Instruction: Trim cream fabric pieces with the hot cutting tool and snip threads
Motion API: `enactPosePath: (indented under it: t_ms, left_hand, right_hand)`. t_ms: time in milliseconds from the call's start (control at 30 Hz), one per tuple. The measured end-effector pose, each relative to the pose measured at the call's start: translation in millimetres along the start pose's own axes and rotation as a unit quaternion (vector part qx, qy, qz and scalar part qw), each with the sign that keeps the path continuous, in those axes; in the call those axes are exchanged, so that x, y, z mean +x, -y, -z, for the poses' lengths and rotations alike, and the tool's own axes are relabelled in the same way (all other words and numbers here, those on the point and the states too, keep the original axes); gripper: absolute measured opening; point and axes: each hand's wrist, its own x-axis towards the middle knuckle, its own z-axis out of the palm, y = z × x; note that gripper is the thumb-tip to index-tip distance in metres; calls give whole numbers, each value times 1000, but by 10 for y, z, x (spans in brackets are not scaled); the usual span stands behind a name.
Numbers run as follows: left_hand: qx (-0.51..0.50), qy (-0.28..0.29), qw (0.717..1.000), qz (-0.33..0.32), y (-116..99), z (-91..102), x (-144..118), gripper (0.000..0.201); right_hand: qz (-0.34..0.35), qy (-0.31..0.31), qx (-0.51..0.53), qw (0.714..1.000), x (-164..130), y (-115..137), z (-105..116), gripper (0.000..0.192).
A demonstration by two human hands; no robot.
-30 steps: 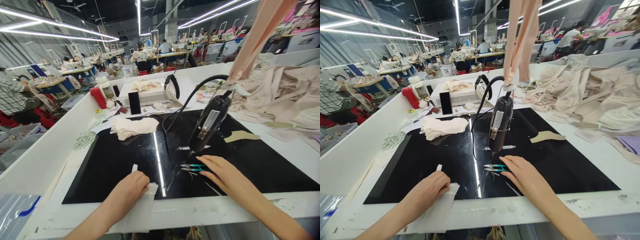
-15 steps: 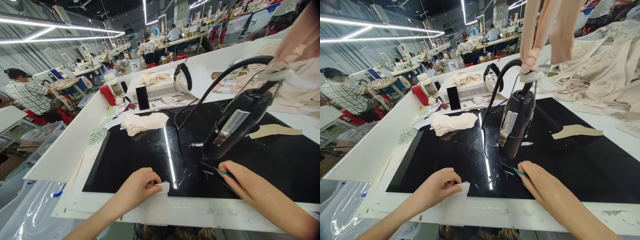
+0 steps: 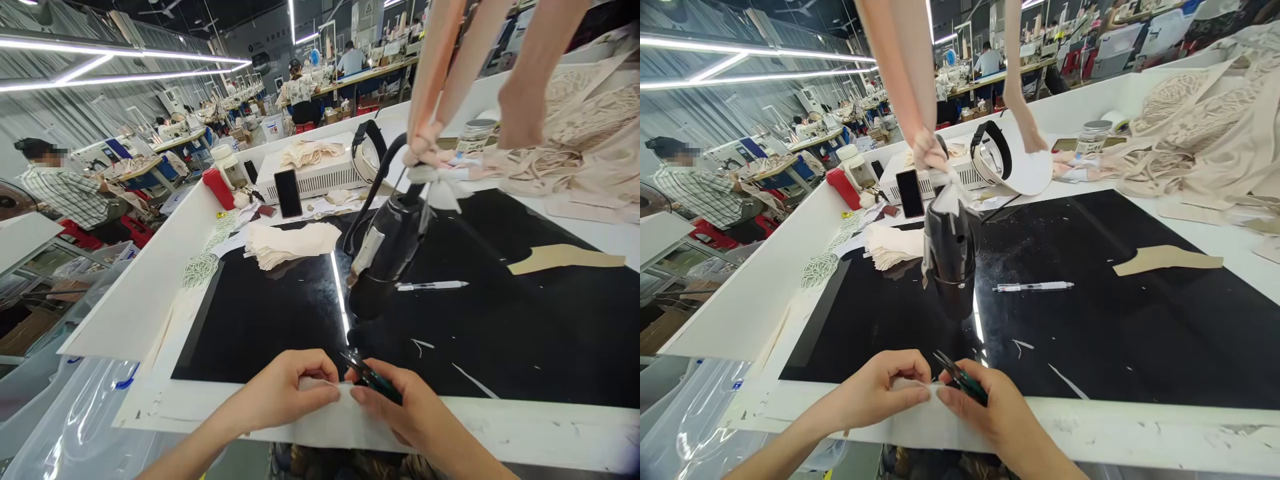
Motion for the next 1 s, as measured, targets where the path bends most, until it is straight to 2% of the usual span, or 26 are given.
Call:
enactPosePath:
  t_ms: [67, 133, 267, 500, 567, 700, 1000]
  left_hand:
    - [13, -8, 1000, -7, 10, -18, -3, 7]
    - [9, -18, 1000, -6, 30, -35, 8, 10]
    - [-63, -19, 998, 8, 82, -73, 59, 26]
    - [-96, -27, 994, 53, 129, -58, 57, 26]
    - [-95, -30, 993, 62, 128, -34, 35, 25]
    - [-81, -21, 994, 64, 102, 10, -1, 20]
    - [-76, 2, 994, 74, 54, 42, -25, 22]
  right_hand:
    - [-39, 5, 55, 998, 24, 12, -48, 46]
    - [-49, -2, 87, 995, 14, 23, -83, 50]
    - [-23, -23, 102, 994, -40, 39, -137, 55]
    - [1, -44, 71, 997, -135, -46, -33, 60]
    - [2, -73, 38, 997, -177, -100, 22, 62]
    - [18, -132, -95, 987, -256, -172, 63, 57]
    - [64, -88, -189, 976, -275, -157, 22, 54]
